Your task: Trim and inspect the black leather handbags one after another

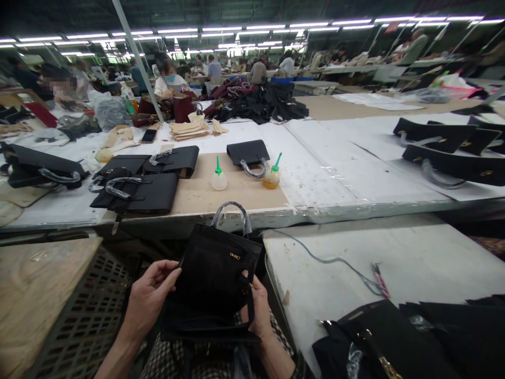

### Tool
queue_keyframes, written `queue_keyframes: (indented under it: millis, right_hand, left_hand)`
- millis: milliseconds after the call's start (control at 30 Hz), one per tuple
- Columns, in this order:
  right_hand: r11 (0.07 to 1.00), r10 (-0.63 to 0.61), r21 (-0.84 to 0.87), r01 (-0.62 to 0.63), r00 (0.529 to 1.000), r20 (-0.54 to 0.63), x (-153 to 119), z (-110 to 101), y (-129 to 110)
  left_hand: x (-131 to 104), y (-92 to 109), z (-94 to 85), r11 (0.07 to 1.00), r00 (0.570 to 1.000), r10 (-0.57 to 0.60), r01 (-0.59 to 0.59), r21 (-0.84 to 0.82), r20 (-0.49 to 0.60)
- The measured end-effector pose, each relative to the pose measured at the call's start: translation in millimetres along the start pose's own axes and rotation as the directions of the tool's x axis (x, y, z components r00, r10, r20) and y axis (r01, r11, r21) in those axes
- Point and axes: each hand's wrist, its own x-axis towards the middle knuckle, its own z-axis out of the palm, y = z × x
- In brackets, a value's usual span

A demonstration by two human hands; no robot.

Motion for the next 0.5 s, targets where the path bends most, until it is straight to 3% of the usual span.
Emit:
queue_keyframes:
  millis: [133, 300, 500]
  right_hand:
    - [1.000, -0.017, 0.005, 0.016, 0.999, 0.039, -2.1, -0.2, -0.1]
    - [0.996, -0.039, -0.078, 0.038, 0.999, -0.015, -2.7, -3.9, 0.5]
    - [0.995, -0.056, -0.077, 0.057, 0.998, 0.016, -3.7, -5.0, 2.6]
  left_hand:
    - [-0.1, 0.4, 0.7, 0.992, 0.998, 0.069, -0.069, 0.102, 0.003]
    - [-1.3, -3.6, 2.2, 0.975, 0.991, 0.130, -0.123, 0.186, -0.022]
    - [-2.5, -5.3, 2.7, 0.979, 0.992, 0.113, -0.101, 0.175, -0.059]
